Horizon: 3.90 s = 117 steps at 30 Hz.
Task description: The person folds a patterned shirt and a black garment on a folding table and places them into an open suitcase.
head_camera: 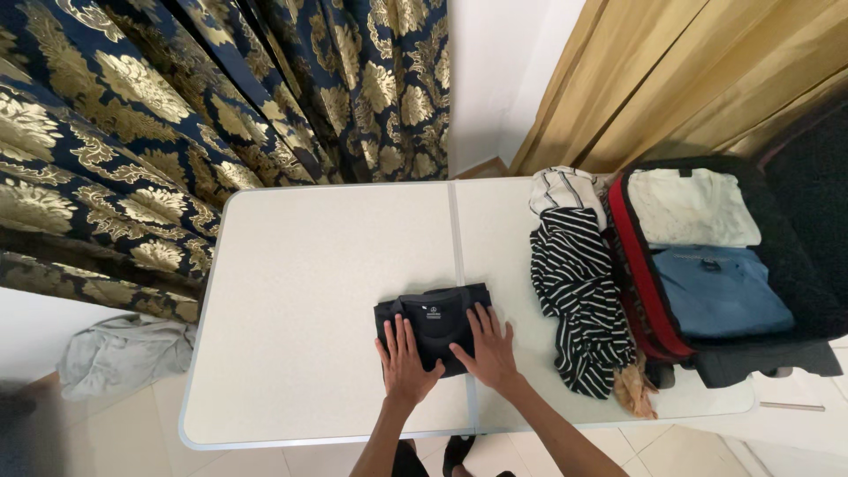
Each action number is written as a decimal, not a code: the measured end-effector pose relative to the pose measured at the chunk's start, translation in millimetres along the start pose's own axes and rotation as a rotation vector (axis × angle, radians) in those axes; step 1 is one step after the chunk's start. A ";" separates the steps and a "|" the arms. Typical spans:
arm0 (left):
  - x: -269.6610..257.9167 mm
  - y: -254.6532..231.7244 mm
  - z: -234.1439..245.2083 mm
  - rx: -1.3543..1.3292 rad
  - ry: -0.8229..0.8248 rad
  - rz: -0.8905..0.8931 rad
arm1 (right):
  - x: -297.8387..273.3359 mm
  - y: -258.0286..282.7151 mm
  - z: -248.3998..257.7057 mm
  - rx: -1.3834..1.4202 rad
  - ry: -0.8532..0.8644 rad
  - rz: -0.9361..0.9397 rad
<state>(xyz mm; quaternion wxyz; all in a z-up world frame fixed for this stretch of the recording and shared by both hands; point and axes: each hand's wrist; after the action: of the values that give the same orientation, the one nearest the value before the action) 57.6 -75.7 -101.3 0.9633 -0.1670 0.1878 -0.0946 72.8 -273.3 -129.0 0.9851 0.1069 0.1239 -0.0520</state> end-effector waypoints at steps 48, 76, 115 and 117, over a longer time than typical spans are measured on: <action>5.2 8.2 -86.1 0.112 -0.575 -0.152 | -10.4 -4.3 -51.6 0.072 -0.319 0.140; 19.3 35.7 -33.2 -0.005 -0.209 0.016 | 29.3 -18.5 -19.0 0.049 -0.199 0.151; -29.8 67.9 -89.7 -1.028 -0.544 0.613 | -52.3 -56.6 -37.1 0.625 -0.210 -0.138; -27.8 70.8 -85.7 -1.016 -0.512 0.585 | -53.2 -54.4 -41.9 0.687 -0.234 -0.214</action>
<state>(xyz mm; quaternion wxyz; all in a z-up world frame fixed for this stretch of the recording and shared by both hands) 7.0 -27.8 -192.2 0.7644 -0.5618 0.0112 0.3160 4.7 -312.8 -165.8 0.8883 0.4110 -0.0039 -0.2051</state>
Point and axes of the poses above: each hand's wrist, its own x-axis towards the middle knuckle, its own z-axis out of the back of the hand, y = z × x, and after that the axes turned 12 degrees about -z, right-handed
